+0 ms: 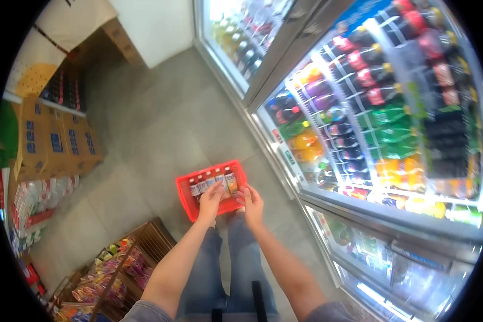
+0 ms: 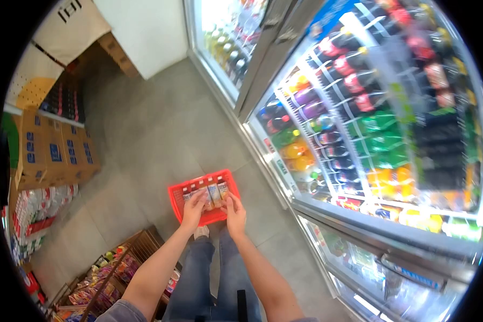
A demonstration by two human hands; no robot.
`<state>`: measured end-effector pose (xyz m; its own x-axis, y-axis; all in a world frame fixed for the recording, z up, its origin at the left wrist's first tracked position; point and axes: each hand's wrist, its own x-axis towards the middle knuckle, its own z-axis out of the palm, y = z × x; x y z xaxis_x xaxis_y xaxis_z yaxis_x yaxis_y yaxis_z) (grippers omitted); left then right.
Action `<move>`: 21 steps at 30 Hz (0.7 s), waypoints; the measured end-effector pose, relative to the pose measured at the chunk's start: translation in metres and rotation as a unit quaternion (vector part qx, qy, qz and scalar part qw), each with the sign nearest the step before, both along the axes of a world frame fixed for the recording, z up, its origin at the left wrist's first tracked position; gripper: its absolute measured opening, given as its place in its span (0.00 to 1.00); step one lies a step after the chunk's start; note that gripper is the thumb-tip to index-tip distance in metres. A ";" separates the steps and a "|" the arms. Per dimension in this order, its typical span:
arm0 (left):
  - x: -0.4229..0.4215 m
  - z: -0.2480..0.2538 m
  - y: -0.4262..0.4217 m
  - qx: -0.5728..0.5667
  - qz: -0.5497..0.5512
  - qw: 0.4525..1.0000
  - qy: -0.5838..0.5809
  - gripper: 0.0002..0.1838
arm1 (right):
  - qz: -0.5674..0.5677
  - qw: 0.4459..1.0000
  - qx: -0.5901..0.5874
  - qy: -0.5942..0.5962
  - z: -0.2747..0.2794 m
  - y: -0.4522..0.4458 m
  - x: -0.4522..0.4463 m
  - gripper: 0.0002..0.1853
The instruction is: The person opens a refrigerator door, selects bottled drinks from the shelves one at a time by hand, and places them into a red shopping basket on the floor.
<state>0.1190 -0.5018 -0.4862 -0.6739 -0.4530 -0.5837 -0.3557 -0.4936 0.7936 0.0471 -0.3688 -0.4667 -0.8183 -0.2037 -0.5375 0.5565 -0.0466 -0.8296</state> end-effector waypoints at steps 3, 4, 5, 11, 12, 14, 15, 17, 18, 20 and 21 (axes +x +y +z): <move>-0.008 0.086 0.003 -0.027 -0.054 0.998 0.037 0.19 | -0.038 0.998 -0.007 0.042 0.082 0.009 0.006 0.23; -0.011 0.119 0.010 -0.010 -0.048 0.997 0.065 0.19 | -0.071 0.995 -0.019 0.060 0.110 0.012 0.009 0.23; -0.013 0.150 0.017 0.010 -0.046 0.995 0.092 0.19 | -0.088 0.993 -0.019 0.077 0.135 0.017 0.009 0.23; -0.079 0.289 0.078 -0.043 -0.198 0.959 0.198 0.19 | -0.151 0.954 -0.004 0.259 0.286 0.105 -0.016 0.24; -0.093 0.317 0.091 -0.044 -0.225 0.947 0.225 0.20 | -0.199 0.934 0.023 0.296 0.312 0.131 -0.025 0.23; -0.113 0.372 0.126 -0.038 -0.261 0.925 0.273 0.20 | -0.299 0.881 0.056 0.363 0.370 0.191 -0.035 0.22; -0.120 0.398 0.147 -0.036 -0.279 0.916 0.286 0.20 | -0.351 0.848 0.062 0.393 0.400 0.220 -0.037 0.21; -0.127 0.447 0.192 0.017 -0.316 0.891 0.325 0.20 | -0.427 0.789 0.043 0.440 0.455 0.273 -0.034 0.20; -0.131 0.467 0.214 0.000 -0.350 0.871 0.344 0.20 | -0.445 0.779 0.055 0.438 0.478 0.295 -0.029 0.21; -0.135 0.503 0.259 -0.005 -0.391 0.841 0.375 0.21 | -0.477 0.748 0.076 0.455 0.500 0.338 -0.025 0.19; -0.137 0.519 0.280 -0.009 -0.412 0.820 0.397 0.21 | -0.487 0.726 0.095 0.475 0.505 0.358 -0.025 0.19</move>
